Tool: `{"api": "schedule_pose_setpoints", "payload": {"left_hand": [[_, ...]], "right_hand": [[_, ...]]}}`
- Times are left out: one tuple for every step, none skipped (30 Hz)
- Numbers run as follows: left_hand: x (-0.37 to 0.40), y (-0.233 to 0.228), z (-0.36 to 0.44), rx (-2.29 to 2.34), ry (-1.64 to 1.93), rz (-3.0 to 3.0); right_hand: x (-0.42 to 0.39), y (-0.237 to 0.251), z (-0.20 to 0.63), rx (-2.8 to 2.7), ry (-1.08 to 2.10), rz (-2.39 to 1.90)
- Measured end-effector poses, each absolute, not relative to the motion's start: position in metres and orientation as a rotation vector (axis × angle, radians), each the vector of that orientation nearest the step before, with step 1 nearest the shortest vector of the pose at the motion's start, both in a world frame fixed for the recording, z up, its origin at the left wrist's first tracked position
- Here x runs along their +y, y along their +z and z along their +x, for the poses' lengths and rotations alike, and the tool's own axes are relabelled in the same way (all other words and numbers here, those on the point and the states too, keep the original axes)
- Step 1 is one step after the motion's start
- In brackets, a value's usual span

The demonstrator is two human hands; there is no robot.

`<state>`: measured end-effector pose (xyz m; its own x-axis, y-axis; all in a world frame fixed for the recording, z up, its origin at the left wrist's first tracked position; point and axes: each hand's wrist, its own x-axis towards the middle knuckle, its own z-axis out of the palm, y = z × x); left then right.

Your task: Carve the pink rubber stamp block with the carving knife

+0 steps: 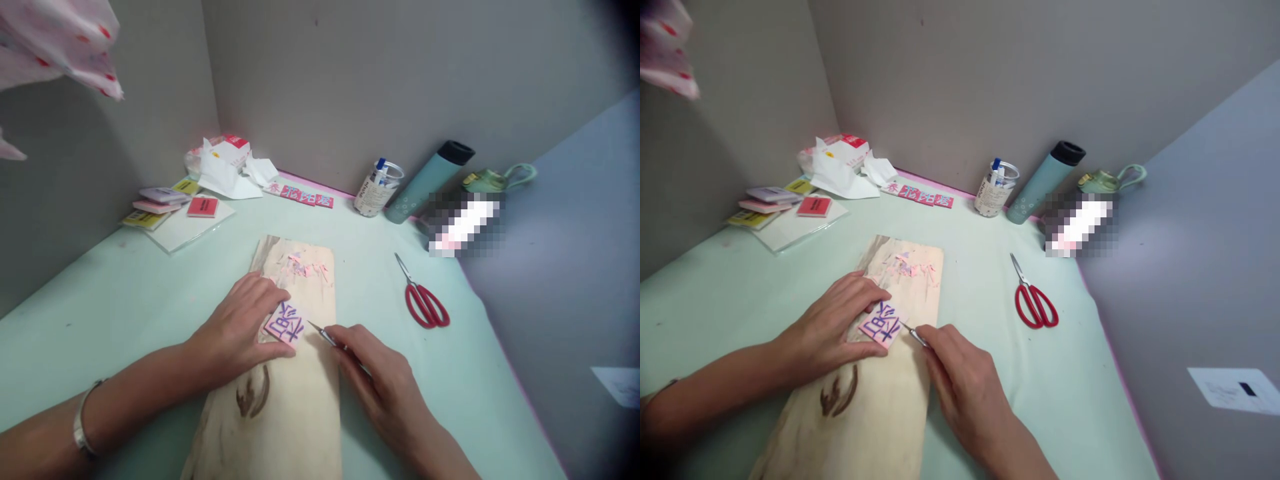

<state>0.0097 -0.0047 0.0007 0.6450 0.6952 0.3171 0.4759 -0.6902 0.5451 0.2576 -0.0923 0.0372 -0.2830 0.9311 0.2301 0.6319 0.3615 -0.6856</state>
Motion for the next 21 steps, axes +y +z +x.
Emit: {"api": "schedule_pose_setpoints", "payload": {"left_hand": [[-0.004, 0.000, 0.009, 0.913, 0.720, 2.445], [-0.004, 0.000, 0.008, 0.905, 0.718, 2.438], [-0.003, -0.001, 0.007, 0.899, 0.721, 2.430], [-0.002, -0.001, 0.007, 0.895, 0.731, 2.423], [-0.002, -0.002, 0.006, 0.888, 0.743, 2.419], [-0.001, -0.003, 0.006, 0.873, 0.755, 2.420], [0.000, -0.004, 0.006, 0.853, 0.768, 2.425], [0.000, -0.004, 0.006, 0.826, 0.781, 2.433], [0.001, -0.005, 0.006, 0.794, 0.789, 2.443], [0.001, -0.006, 0.007, 0.764, 0.792, 2.452], [0.002, -0.006, 0.007, 0.740, 0.791, 2.460], [0.002, -0.006, 0.007, 0.724, 0.787, 2.465], [0.002, -0.006, 0.007, 0.719, 0.777, 2.465], [0.002, -0.006, 0.007, 0.721, 0.763, 2.465], [0.002, -0.005, 0.007, 0.725, 0.748, 2.463], [0.002, -0.005, 0.006, 0.729, 0.733, 2.460], [0.002, -0.004, 0.006, 0.731, 0.719, 2.459], [0.001, -0.004, 0.006, 0.731, 0.712, 2.457], [0.001, -0.004, 0.006, 0.727, 0.710, 2.459], [0.002, -0.003, 0.006, 0.720, 0.712, 2.461], [0.002, -0.003, 0.007, 0.714, 0.720, 2.463]], "right_hand": [[-0.092, 0.038, 0.257, -1.943, 0.699, -1.355], [-0.092, 0.039, 0.257, -1.839, 0.801, -1.366], [-0.092, 0.041, 0.256, -1.718, 0.928, -1.365], [-0.092, 0.042, 0.254, -1.593, 1.079, -1.346], [-0.093, 0.043, 0.253, -1.465, 1.235, -1.304], [-0.093, 0.044, 0.252, -1.344, 1.383, -1.240], [-0.094, 0.044, 0.251, -1.235, 1.502, -1.169], [-0.095, 0.043, 0.250, -1.144, 1.586, -1.109], [-0.096, 0.042, 0.249, -1.073, 1.629, -1.072], [-0.097, 0.040, 0.248, -1.028, 1.635, -1.057], [-0.097, 0.038, 0.248, -1.013, 1.615, -1.051], [-0.098, 0.036, 0.247, -1.022, 1.578, -1.056], [-0.099, 0.035, 0.246, -1.046, 1.520, -1.070], [-0.099, 0.034, 0.245, -1.087, 1.440, -1.095], [-0.100, 0.033, 0.244, -1.150, 1.332, -1.136], [-0.100, 0.034, 0.243, -1.235, 1.195, -1.183], [-0.101, 0.034, 0.241, -1.336, 1.043, -1.228], [-0.102, 0.034, 0.240, -1.444, 0.896, -1.256], [-0.103, 0.035, 0.239, -1.555, 0.773, -1.261], [-0.104, 0.035, 0.238, -1.660, 0.691, -1.252], [-0.105, 0.034, 0.237, -1.748, 0.646, -1.236]]}}
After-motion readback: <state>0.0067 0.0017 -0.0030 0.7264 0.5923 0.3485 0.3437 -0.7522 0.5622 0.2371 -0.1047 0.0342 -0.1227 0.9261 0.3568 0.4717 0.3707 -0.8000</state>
